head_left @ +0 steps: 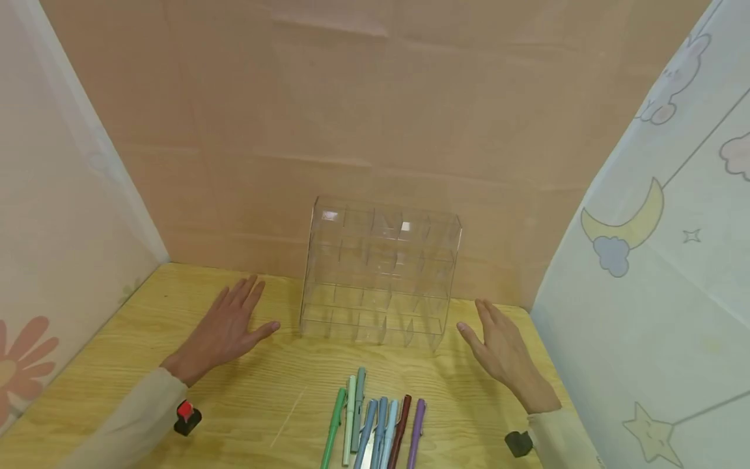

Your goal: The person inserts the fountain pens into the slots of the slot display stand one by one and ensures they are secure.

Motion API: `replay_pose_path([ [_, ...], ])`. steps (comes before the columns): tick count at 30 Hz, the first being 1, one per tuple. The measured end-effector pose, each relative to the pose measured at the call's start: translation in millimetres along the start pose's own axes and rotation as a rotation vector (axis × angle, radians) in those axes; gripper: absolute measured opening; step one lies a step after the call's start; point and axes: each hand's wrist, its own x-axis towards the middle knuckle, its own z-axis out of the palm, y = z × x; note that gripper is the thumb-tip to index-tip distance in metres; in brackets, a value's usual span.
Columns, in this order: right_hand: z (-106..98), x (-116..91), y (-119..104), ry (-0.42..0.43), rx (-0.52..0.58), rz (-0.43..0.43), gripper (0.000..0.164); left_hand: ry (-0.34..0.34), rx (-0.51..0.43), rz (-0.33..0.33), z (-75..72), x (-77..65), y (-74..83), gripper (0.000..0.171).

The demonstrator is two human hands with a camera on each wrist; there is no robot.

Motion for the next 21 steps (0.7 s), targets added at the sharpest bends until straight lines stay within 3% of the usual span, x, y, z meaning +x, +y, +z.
replay_pose_path([
  [7, 6, 2, -7, -0.024, 0.089, 0.015, 0.077, -0.044, -0.103, -0.030, 2.6, -8.9, 5.1, 0.092],
  [13, 11, 1, -11, -0.064, 0.182, 0.074, 0.079, -0.072, -0.262, -0.068, 6.5, -15.7, 15.8, 0.090],
  [21, 21, -1, -7, -0.136, 0.334, 0.146, 0.082, -0.118, -0.362, -0.091, 21.3, -17.1, 31.9, 0.087],
])
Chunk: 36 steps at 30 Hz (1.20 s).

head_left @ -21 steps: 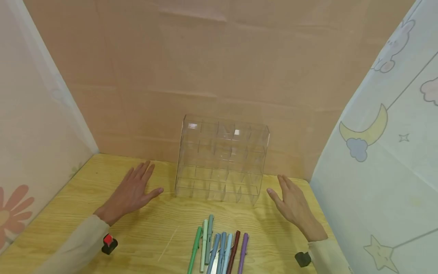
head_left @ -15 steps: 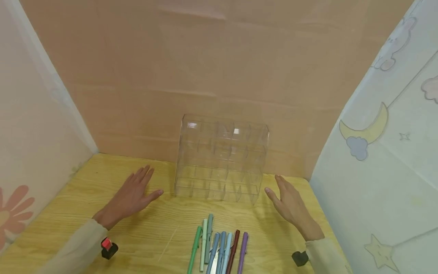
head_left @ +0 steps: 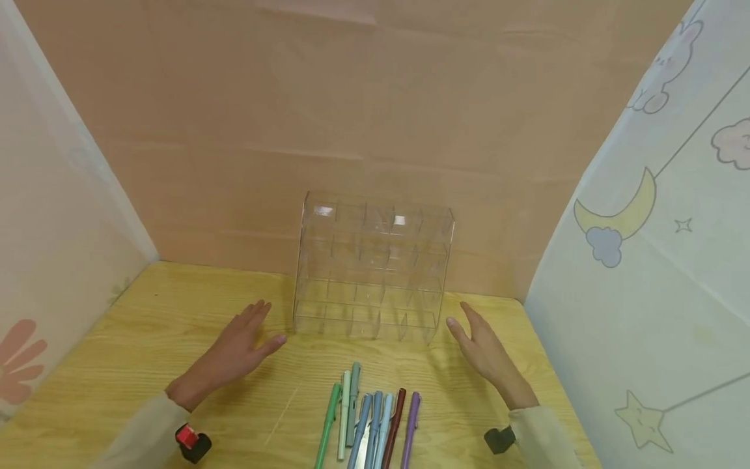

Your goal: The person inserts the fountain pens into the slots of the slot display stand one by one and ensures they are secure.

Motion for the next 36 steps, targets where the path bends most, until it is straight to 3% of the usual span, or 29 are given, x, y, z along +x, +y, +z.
replay_pose_path([
  [8, 18, 4, 1, -0.051, 0.140, 0.094, 0.087, -0.173, -0.276, -0.092, 5.0, -2.6, 10.3, 0.086],
  [14, 33, 6, -1, -0.060, 0.212, 0.104, 0.084, -0.258, -0.366, -0.166, 9.2, -6.5, 16.5, 0.085],
  [19, 41, 8, -4, -0.068, 0.262, 0.111, 0.084, -0.309, -0.438, -0.178, 13.8, -8.8, 23.3, 0.082],
  [27, 53, 18, -6, -0.055, 0.346, 0.087, 0.082, -0.348, -0.472, -0.192, 22.8, -8.0, 33.5, 0.085],
  [36, 59, 25, -7, -0.034, 0.331, 0.094, 0.082, -0.342, -0.461, -0.224, 37.2, -6.1, 41.4, 0.088],
])
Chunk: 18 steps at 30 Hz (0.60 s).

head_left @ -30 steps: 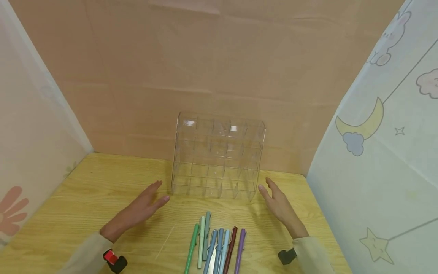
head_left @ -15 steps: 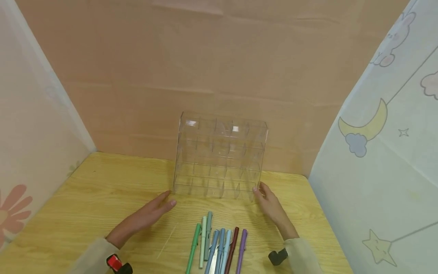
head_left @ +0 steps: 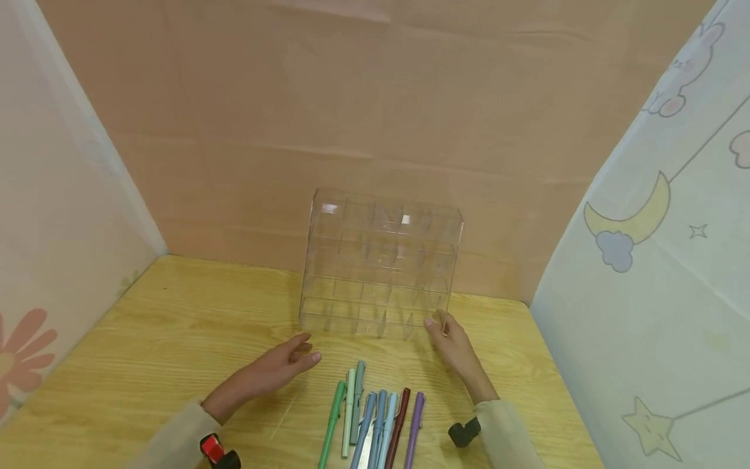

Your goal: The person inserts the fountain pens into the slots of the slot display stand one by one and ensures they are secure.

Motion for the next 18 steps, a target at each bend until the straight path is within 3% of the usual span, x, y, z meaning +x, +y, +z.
replay_pose_path([
  [8, 4, 0, 0, 0.042, -0.001, 0.004, 0.074, -0.022, -0.026, 0.026, 8.4, 2.5, 5.6, 0.082],
  [18, 6, 1, 2, 0.050, 0.013, 0.000, 0.077, -0.052, -0.029, 0.082, 22.8, 7.5, 6.9, 0.046],
])
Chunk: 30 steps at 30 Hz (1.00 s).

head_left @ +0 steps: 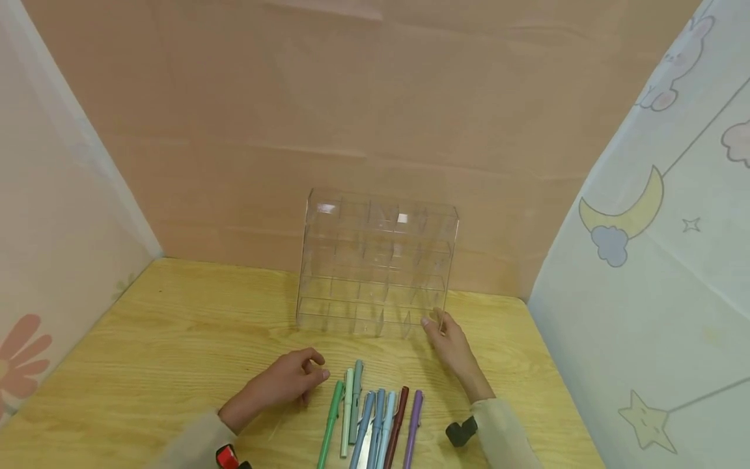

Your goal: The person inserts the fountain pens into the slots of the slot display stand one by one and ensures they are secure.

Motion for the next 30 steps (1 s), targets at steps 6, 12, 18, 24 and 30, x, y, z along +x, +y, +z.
replay_pose_path([
  [6, 1, 0, 2, 0.007, 0.014, 0.003, 0.077, 0.004, 0.080, 0.001, 14.0, -1.6, 4.8, 0.037],
  [12, 1, -1, 1, 0.019, 0.011, 0.019, 0.076, 0.004, 0.131, 0.000, 21.9, -1.3, 6.1, 0.036],
  [18, 1, -1, -1, 0.015, 0.009, 0.021, 0.073, 0.011, 0.177, -0.004, 25.4, -0.1, 5.5, 0.035],
  [24, 1, 0, -1, 0.024, -0.007, 0.015, 0.073, 0.006, 0.190, 0.016, 29.0, -0.4, 2.5, 0.036],
  [30, 2, 1, 0, 0.016, 0.000, 0.014, 0.075, 0.014, 0.216, 0.006, 30.1, -2.5, 3.7, 0.035],
])
